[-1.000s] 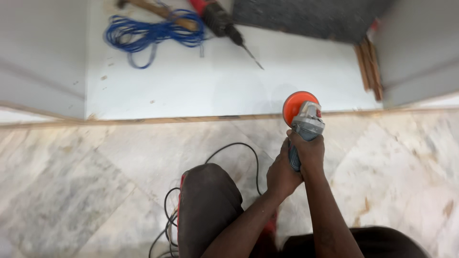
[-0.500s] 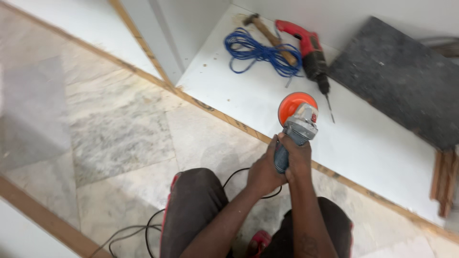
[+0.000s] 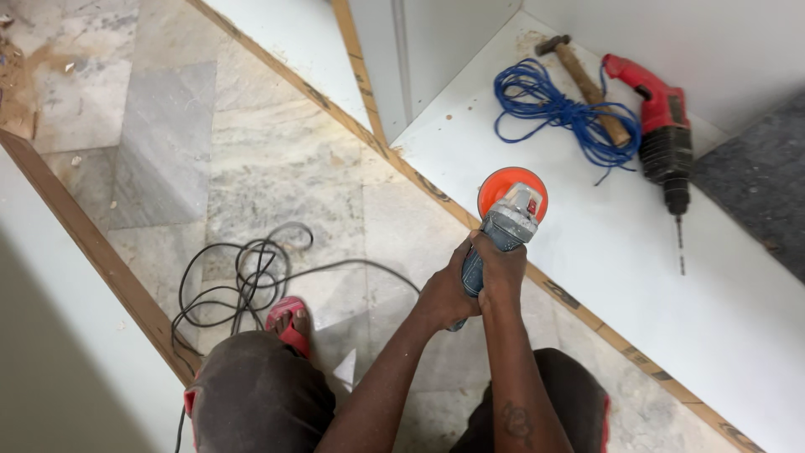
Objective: The person uses an angle grinder with a sanding disc to smooth the edges of a wooden frame installed on the floor. They move the tool along the base of the frame, focusing on corners and straight sections.
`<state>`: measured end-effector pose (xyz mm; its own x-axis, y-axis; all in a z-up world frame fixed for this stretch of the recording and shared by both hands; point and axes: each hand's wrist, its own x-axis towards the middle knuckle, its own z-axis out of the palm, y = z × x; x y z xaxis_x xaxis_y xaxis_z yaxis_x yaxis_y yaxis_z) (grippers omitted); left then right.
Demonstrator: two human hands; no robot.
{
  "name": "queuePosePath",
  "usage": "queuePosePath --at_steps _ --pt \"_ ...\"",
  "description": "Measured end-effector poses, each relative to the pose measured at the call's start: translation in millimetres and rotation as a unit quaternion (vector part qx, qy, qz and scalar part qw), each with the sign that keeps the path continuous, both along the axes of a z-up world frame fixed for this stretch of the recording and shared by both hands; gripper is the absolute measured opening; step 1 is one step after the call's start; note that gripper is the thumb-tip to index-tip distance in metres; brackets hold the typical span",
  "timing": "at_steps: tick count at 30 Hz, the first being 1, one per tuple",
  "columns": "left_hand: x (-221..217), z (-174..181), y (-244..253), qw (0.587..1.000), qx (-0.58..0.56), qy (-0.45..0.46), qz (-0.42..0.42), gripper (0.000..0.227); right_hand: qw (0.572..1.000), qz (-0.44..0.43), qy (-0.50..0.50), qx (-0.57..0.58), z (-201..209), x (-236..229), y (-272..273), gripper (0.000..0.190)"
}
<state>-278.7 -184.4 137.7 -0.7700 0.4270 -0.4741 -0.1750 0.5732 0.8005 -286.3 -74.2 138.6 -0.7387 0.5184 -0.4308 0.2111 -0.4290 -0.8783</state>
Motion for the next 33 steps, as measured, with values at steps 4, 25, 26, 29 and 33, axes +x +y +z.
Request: queuePosePath --at_steps 4,25,26,29,33 --pt "-15 -27 -29 1.0 0.013 0.002 0.015 0.126 0.999 0.028 -0.019 0.012 -17 -18 -28 0.028" --pt "-201 -77 -214 0.99 0.089 -0.078 -0.082 0.126 0.975 -0.028 -0.189 0.113 -43 -190 -216 0.025" --pt "-206 -83 -219 0.99 0.087 -0.075 -0.081 0.126 0.977 -0.026 -0.182 0.107 -49 -194 -221 0.025" --pt "-223 -103 -226 0.99 0.075 -0.088 -0.081 0.124 0.98 -0.022 -0.169 0.1 -68 -215 -227 0.025" --pt "-232 -117 -227 0.989 0.11 -0.074 -0.072 0.122 0.973 -0.024 -0.195 0.125 -76 -227 -230 0.024"
